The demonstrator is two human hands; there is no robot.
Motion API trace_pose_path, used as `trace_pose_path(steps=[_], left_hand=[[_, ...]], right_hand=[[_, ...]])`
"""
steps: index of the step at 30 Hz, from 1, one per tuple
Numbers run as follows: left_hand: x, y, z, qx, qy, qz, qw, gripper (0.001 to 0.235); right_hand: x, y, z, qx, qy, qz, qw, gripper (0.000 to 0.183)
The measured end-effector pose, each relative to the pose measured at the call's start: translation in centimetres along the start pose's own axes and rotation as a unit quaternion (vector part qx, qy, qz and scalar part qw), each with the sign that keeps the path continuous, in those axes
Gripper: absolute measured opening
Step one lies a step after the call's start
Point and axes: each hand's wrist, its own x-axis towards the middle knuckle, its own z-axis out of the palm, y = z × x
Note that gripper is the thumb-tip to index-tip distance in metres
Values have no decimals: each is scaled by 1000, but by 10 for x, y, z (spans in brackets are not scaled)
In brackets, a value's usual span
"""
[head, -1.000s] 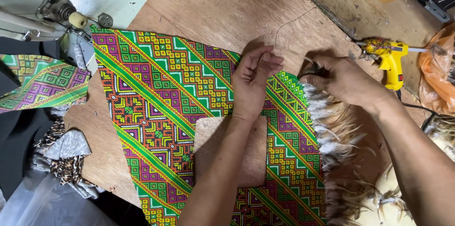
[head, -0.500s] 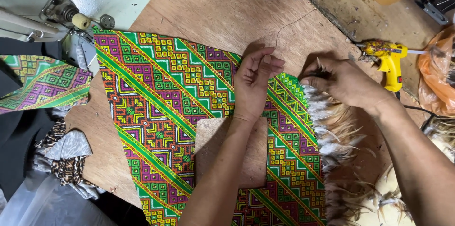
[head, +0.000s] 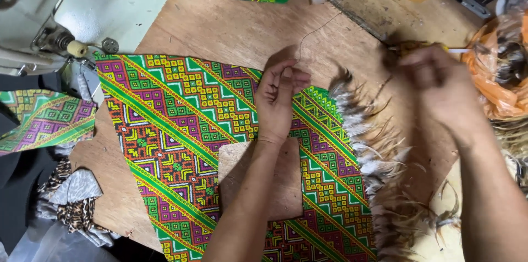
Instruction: The person uses a hot glue gun to apply adhesive along the edge of a patterned fabric and presses a feather strip onto it. They repeat this process along the fabric edge, adjusting the feather strip and applying glue in sections.
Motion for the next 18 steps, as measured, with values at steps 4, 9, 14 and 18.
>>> trace_pose_path(steps=[4,9,14,18], left_hand=[[0,3,1,1,-8,-6,1000,26],[1,-5,0,26,-6,5,1000,25],[-1,3,0,47,-22,17,999,24],[-1,1,0,35,-23,19,999,27]], right_hand=[[26,115,-15,56,161,8,985,62],[17,69,-11,-16,10,122,992,14],[49,119,0,98,35,92,990,17],[5,80,-25,236,50,44,969,44]])
